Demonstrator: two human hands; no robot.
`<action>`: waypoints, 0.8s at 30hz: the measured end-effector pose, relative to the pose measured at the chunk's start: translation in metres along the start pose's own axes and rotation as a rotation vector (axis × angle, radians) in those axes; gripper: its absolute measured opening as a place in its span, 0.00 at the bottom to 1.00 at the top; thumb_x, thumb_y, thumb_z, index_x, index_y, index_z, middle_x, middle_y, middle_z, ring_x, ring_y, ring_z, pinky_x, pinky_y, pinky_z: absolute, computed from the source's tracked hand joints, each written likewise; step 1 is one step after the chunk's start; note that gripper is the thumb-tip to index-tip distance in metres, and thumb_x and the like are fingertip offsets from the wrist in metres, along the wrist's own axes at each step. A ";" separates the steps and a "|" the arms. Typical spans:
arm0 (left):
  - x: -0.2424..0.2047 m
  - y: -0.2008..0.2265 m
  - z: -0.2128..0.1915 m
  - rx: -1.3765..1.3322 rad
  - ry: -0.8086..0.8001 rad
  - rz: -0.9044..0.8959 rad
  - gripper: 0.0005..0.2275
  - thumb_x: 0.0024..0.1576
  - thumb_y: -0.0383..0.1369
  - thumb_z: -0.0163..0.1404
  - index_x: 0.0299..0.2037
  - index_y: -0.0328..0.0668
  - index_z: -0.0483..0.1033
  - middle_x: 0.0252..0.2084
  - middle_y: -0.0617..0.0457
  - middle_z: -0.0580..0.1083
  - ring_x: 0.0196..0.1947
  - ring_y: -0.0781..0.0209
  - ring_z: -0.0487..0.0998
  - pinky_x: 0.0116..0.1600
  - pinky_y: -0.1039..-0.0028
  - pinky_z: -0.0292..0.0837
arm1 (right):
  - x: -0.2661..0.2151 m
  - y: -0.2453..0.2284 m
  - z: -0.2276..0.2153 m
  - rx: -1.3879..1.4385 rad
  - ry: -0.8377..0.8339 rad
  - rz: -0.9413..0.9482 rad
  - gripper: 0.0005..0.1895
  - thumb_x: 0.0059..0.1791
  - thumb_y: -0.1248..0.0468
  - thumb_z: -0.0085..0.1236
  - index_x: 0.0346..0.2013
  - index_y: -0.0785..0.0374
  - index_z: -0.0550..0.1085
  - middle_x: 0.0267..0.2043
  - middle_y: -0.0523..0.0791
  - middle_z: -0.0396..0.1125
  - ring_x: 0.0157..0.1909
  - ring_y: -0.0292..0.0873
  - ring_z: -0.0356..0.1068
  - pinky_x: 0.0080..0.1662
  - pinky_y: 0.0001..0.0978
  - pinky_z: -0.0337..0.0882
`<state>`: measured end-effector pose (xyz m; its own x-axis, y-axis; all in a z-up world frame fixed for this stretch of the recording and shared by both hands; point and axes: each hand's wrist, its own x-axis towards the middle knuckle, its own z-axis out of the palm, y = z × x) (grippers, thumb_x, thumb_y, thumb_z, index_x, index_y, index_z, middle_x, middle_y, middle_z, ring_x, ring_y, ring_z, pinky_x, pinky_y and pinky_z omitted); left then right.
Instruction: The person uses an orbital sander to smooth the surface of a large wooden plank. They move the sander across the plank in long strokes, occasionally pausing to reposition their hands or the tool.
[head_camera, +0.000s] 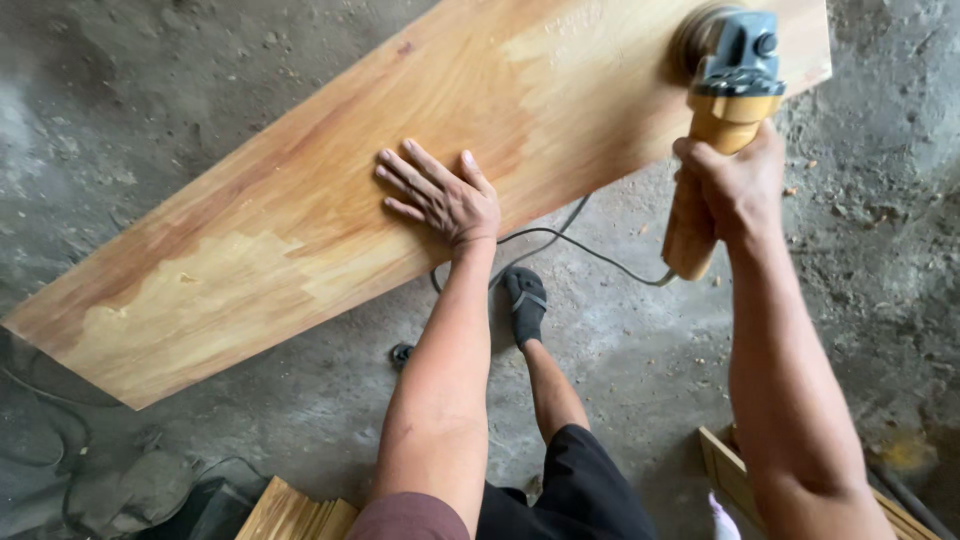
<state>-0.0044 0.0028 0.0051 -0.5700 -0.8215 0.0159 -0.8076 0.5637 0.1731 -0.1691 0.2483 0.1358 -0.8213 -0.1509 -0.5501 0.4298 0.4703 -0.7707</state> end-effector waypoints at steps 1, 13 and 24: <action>0.005 0.001 0.001 -0.004 0.009 0.001 0.35 0.67 0.52 0.37 0.77 0.35 0.44 0.80 0.32 0.40 0.80 0.29 0.37 0.76 0.30 0.34 | 0.000 -0.002 0.013 0.043 -0.041 -0.008 0.28 0.45 0.64 0.63 0.59 0.67 0.69 0.44 0.48 0.71 0.41 0.43 0.74 0.45 0.38 0.80; 0.000 -0.002 -0.001 0.004 -0.025 -0.006 0.35 0.67 0.52 0.38 0.77 0.35 0.43 0.80 0.32 0.39 0.81 0.30 0.36 0.76 0.30 0.33 | 0.009 0.000 0.028 -0.293 -0.100 -0.009 0.25 0.44 0.62 0.68 0.53 0.66 0.72 0.44 0.49 0.73 0.43 0.44 0.76 0.47 0.39 0.79; 0.001 -0.001 -0.002 0.002 0.003 0.012 0.36 0.67 0.53 0.39 0.78 0.36 0.42 0.80 0.33 0.38 0.81 0.30 0.36 0.76 0.31 0.32 | -0.043 0.017 0.069 -0.297 -0.053 -0.005 0.33 0.38 0.58 0.70 0.54 0.65 0.69 0.42 0.48 0.74 0.43 0.44 0.76 0.47 0.38 0.77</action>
<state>-0.0038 0.0011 0.0071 -0.5790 -0.8151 0.0208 -0.8012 0.5735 0.1706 -0.1006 0.2029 0.1247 -0.7990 -0.1953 -0.5688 0.2909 0.7022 -0.6498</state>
